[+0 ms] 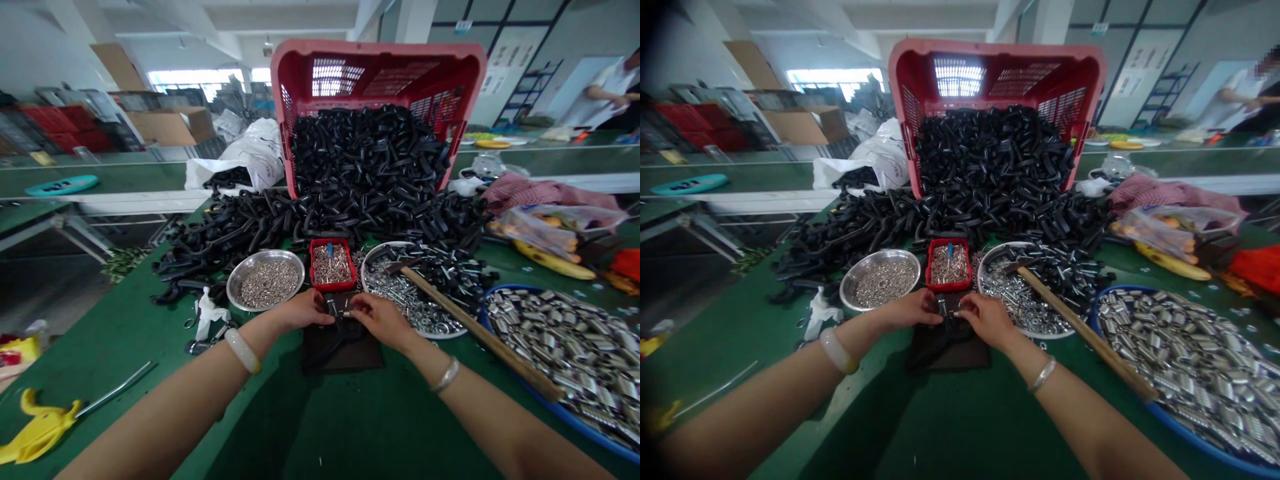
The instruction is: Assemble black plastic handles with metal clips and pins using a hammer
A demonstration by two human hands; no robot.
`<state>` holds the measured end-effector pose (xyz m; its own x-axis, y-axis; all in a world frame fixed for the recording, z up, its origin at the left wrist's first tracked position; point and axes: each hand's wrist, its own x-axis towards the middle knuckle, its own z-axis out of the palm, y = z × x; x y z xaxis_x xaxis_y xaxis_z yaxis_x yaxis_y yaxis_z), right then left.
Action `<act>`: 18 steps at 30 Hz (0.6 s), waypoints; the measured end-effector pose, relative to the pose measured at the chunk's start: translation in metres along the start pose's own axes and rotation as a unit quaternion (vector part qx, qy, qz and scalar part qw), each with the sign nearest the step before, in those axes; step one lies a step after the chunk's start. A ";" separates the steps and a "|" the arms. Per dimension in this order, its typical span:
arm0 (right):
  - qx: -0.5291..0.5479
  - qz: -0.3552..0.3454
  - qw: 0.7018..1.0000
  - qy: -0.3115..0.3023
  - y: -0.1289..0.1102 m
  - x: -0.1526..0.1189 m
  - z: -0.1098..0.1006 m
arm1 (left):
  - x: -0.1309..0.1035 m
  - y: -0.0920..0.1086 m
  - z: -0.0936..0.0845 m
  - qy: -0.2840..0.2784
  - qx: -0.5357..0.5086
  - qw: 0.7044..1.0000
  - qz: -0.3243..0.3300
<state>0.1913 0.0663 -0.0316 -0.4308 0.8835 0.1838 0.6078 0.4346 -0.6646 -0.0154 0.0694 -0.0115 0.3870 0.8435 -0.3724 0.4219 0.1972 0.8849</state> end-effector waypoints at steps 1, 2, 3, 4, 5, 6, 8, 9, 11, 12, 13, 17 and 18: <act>0.014 -0.002 1.000 0.003 0.001 -0.001 0.002 | -0.001 0.000 -0.001 -0.047 -0.034 0.998 -0.008; 0.026 -0.005 1.000 0.002 0.002 -0.001 0.005 | -0.002 0.000 -0.003 -0.095 -0.056 0.994 -0.026; 0.036 -0.009 0.999 -0.003 0.003 -0.001 0.006 | -0.003 -0.001 -0.005 -0.131 -0.063 0.988 -0.048; 0.043 -0.014 0.999 -0.011 0.003 0.000 0.007 | -0.004 -0.002 -0.006 -0.152 -0.064 0.984 -0.067; 0.046 -0.019 0.999 -0.018 0.003 0.001 0.007 | -0.005 -0.003 -0.007 -0.159 -0.063 0.982 -0.082; 0.044 -0.026 0.998 -0.023 0.003 0.004 0.006 | -0.007 -0.005 -0.008 -0.154 -0.069 0.982 -0.087; 0.005 -0.052 0.998 -0.029 0.002 0.011 0.001 | -0.011 -0.007 -0.007 -0.126 -0.103 0.984 -0.077; -0.038 -0.070 0.996 -0.037 0.002 0.016 -0.002 | -0.014 -0.008 -0.006 -0.111 -0.127 0.983 -0.069; -0.147 -0.110 0.980 -0.079 0.002 0.025 -0.009 | -0.021 -0.009 -0.003 -0.085 -0.169 0.980 -0.061; -0.192 -0.126 0.967 -0.107 0.003 0.029 -0.013 | -0.024 -0.010 -0.002 -0.070 -0.188 0.978 -0.060; -0.224 -0.137 0.956 -0.134 0.003 0.033 -0.015 | -0.028 -0.011 -0.001 -0.056 -0.208 0.975 -0.063; -0.265 -0.147 0.937 -0.176 0.004 0.036 -0.017 | -0.038 -0.014 0.003 0.003 -0.301 0.948 -0.098; -0.277 -0.144 0.934 -0.175 0.004 0.035 -0.015 | -0.039 -0.015 0.004 0.015 -0.327 0.939 -0.104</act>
<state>0.1887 0.1011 -0.0165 -0.7624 0.6470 -0.0160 0.6431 0.7546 -0.1300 -0.0336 0.0309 -0.0115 0.3254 0.7639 -0.5572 -0.1124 0.6164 0.7794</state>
